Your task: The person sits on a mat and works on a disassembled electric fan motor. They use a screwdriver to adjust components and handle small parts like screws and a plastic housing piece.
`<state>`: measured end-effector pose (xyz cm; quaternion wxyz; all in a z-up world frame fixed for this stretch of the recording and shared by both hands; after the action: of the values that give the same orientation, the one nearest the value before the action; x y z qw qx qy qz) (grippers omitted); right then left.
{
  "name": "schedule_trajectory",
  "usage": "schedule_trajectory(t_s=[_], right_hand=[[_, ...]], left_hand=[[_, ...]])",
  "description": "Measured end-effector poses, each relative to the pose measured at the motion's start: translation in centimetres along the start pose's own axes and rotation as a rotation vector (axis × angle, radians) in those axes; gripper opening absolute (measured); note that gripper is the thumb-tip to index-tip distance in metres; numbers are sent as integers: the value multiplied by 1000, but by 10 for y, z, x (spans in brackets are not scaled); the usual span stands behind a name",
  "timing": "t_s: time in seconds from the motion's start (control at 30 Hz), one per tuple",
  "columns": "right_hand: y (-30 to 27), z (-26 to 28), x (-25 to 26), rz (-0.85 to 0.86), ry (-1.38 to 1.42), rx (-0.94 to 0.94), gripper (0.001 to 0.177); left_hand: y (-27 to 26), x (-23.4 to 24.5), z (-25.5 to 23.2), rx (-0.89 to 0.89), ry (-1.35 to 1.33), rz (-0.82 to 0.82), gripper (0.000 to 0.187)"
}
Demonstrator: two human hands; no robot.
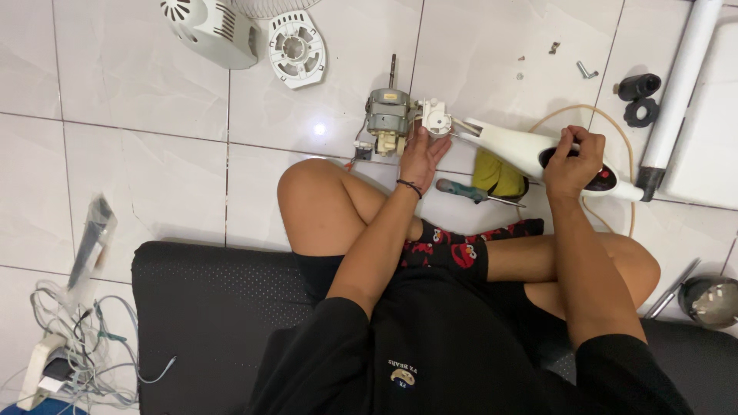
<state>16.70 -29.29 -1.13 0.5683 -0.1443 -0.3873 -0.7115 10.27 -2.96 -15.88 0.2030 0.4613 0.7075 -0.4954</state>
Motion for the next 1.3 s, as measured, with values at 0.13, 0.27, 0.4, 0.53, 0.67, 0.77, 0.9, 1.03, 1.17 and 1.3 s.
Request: schedule_trajectory(t_s=[0.13, 0.27, 0.4, 0.53, 0.67, 0.77, 0.9, 1.03, 1.17, 1.3], right_hand=[[0, 36, 1, 109, -157, 333, 4], [-25, 71, -11, 374, 47, 241, 7], [-47, 101, -20, 489, 211, 322, 20], [-45, 112, -18, 484, 237, 364, 22], [-41, 118, -16, 521, 271, 366, 22], [-43, 116, -16, 611, 329, 355, 19], [-47, 111, -20, 676, 314, 333, 18], [-51, 103, -25, 717, 351, 289, 17], [-58, 87, -35, 741, 305, 260, 14], [-68, 70, -59, 700, 118, 190, 15]], left_hand=[[-4, 5, 21, 48, 98, -89, 61], [-29, 7, 49, 64, 305, -98, 46], [-53, -7, 58, 82, 523, 148, 32], [-62, -19, 39, 13, 679, 157, 31], [-62, -23, 20, 106, 773, 212, 32], [-62, -17, 12, 174, 818, 270, 32], [-59, -6, 9, 245, 838, 304, 31], [-55, 1, 12, 260, 856, 286, 29], [-54, 6, 14, 191, 917, 171, 24], [-55, 3, -9, -392, 1469, -54, 15]])
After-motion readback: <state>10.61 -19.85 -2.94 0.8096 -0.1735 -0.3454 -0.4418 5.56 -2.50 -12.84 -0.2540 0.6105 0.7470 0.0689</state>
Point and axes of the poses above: each hand's wrist, its own y-axis towards the middle knuckle, its own x-axis out of the back of the hand, z = x × y, the point moved 4 cm from there along y, towards the middle knuckle, and after that the axes turned 4 degrees about y, right-handed, at the moved point
